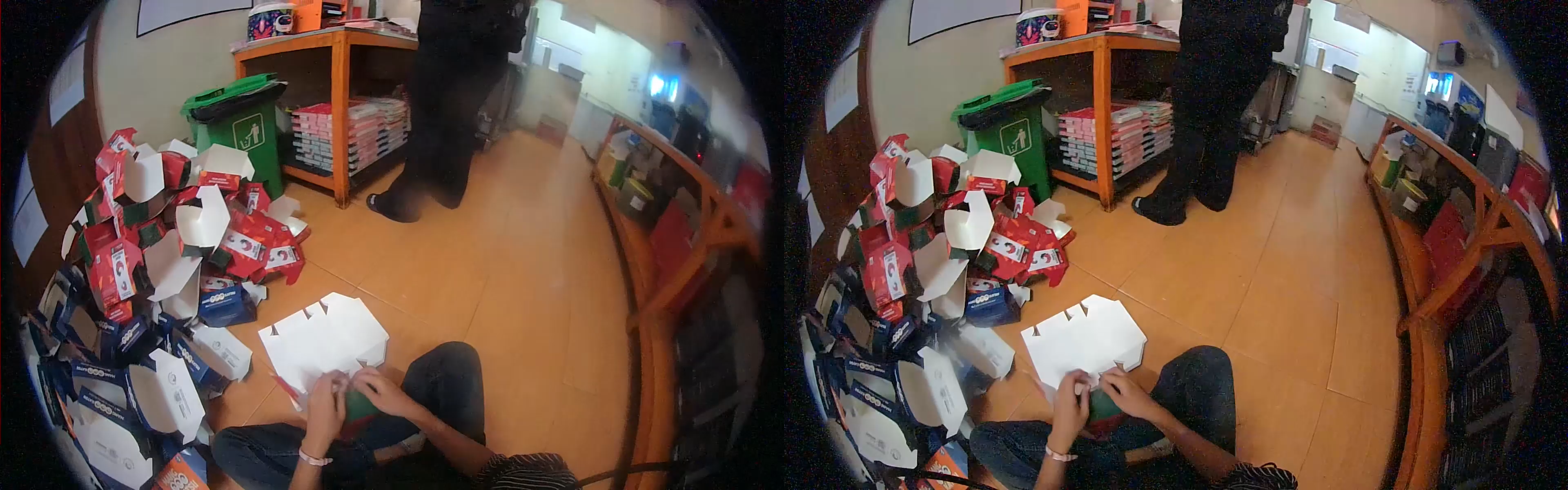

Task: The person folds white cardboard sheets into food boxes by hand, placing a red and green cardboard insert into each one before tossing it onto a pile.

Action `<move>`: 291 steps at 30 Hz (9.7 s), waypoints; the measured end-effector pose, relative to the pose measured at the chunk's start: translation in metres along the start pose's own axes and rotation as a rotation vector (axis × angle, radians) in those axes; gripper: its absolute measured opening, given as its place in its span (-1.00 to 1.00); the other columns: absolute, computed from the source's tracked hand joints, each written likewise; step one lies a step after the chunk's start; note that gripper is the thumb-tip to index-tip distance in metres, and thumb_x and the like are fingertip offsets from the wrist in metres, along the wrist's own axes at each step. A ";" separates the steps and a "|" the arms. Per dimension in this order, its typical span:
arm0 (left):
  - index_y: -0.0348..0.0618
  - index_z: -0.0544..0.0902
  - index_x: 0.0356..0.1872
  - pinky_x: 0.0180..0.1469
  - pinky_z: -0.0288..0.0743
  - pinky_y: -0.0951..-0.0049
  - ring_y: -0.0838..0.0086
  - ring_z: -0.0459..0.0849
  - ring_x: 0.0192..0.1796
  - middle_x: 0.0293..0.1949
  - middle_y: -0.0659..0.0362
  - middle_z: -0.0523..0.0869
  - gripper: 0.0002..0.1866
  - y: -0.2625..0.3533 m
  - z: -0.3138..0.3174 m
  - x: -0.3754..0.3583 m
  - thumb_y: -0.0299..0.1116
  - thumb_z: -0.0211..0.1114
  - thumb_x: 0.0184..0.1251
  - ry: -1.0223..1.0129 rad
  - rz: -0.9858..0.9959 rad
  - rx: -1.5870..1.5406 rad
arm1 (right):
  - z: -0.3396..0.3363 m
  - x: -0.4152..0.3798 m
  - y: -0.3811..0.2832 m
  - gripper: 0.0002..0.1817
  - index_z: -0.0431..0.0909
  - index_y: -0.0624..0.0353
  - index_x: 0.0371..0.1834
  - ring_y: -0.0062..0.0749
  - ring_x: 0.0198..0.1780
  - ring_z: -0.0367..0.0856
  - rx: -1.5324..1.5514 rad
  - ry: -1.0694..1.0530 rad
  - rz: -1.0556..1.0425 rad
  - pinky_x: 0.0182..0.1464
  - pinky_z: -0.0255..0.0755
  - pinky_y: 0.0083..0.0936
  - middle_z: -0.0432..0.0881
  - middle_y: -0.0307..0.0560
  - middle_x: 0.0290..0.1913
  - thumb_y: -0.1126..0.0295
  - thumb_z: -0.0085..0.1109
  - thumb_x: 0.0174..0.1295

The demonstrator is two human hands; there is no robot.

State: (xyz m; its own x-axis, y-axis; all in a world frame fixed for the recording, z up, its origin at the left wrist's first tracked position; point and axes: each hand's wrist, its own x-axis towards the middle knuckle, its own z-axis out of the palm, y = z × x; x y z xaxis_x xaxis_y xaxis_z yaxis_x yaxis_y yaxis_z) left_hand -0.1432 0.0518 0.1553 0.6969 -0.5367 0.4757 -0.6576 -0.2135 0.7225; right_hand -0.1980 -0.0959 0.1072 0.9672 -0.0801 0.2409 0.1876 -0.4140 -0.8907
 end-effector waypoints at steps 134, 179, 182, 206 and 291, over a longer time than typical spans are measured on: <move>-0.24 0.45 -0.11 0.07 0.26 0.35 0.20 0.42 0.01 -0.11 -0.12 0.42 -0.72 -0.003 -0.023 0.007 -0.54 0.15 0.09 0.214 -0.069 -0.016 | -0.012 0.037 -0.033 -0.91 0.47 0.27 -0.44 -0.21 0.13 0.32 0.174 0.055 0.177 0.11 0.16 -0.27 0.43 -0.05 -0.05 0.46 0.10 0.09; -0.05 0.41 0.06 0.12 0.32 0.28 0.18 0.39 0.12 0.13 0.05 0.37 -0.36 -0.224 0.012 0.034 -0.09 0.35 -0.14 -0.945 -0.019 0.396 | -0.058 0.000 0.023 -0.86 0.39 0.24 -0.25 -0.50 -0.10 0.44 0.498 0.502 0.355 0.05 0.27 -0.54 0.47 -0.18 -0.23 0.57 0.06 0.12; -0.05 0.48 0.02 0.09 0.34 0.33 0.21 0.45 0.06 0.06 0.11 0.46 -0.46 -0.226 0.011 0.034 -0.08 0.31 -0.02 -0.821 0.039 0.273 | -0.052 0.001 0.020 -0.85 0.39 0.24 -0.24 -0.51 -0.10 0.44 0.532 0.443 0.378 0.04 0.28 -0.55 0.47 -0.18 -0.23 0.55 0.07 0.12; -0.25 0.54 -0.28 -0.47 0.27 0.61 0.70 0.31 -0.53 -0.63 0.26 0.41 -0.89 -0.056 -0.076 0.069 -0.47 0.08 0.26 -0.492 -0.322 -0.085 | -0.005 0.063 -0.006 -0.70 0.45 0.18 -0.08 -0.05 0.27 0.04 0.058 0.446 0.046 0.21 0.05 -0.30 0.17 0.17 0.17 0.40 0.13 0.09; -0.25 0.35 -0.13 0.28 0.02 0.25 0.06 0.03 0.33 0.28 -0.10 0.00 -0.73 0.028 -0.022 -0.002 -0.53 0.13 0.12 0.391 -0.069 0.011 | -0.012 0.026 -0.079 -0.82 0.27 0.29 -0.65 -0.22 -0.11 0.41 -0.035 0.421 -0.218 0.01 0.25 -0.33 0.40 0.01 -0.22 0.57 0.00 0.06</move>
State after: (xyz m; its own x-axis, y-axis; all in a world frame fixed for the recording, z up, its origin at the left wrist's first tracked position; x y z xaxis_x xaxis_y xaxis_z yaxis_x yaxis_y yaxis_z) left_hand -0.1563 0.0647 0.1854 0.7946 -0.1700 0.5828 -0.6069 -0.2482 0.7551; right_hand -0.1893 -0.0757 0.1888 0.7510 -0.3455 0.5628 0.3661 -0.4914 -0.7902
